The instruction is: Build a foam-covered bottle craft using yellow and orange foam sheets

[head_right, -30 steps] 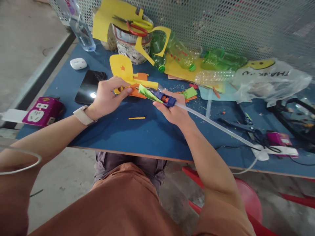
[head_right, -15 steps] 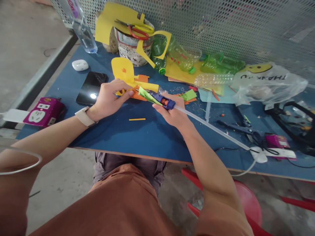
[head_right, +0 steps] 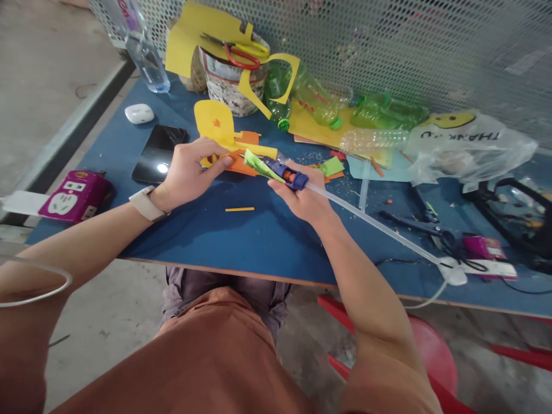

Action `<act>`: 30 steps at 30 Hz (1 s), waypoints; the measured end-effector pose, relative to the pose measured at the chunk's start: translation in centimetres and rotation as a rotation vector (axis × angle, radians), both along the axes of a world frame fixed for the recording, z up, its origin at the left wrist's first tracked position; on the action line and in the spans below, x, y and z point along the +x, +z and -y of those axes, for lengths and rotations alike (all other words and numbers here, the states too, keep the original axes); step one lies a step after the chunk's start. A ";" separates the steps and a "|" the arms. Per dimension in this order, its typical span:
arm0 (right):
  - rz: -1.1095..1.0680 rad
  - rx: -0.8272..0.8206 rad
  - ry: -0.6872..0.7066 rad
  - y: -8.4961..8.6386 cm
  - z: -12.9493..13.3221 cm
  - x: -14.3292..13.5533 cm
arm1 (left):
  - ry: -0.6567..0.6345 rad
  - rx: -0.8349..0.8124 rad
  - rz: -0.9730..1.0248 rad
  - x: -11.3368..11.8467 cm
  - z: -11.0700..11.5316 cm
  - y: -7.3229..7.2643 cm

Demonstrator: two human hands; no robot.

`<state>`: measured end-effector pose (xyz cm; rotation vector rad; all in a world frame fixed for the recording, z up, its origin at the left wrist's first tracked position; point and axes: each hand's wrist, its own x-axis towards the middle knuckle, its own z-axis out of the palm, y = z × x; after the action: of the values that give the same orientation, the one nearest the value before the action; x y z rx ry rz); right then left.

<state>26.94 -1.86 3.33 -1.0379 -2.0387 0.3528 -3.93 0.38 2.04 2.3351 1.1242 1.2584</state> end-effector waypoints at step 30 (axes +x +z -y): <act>0.194 0.013 -0.060 1.1 -0.2 1.3 | 0.013 -0.013 0.020 -0.1 -0.3 -0.1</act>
<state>28.21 -1.64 4.42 -1.1609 -2.1724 0.2135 -4.05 0.73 1.91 2.3044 1.1402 1.2721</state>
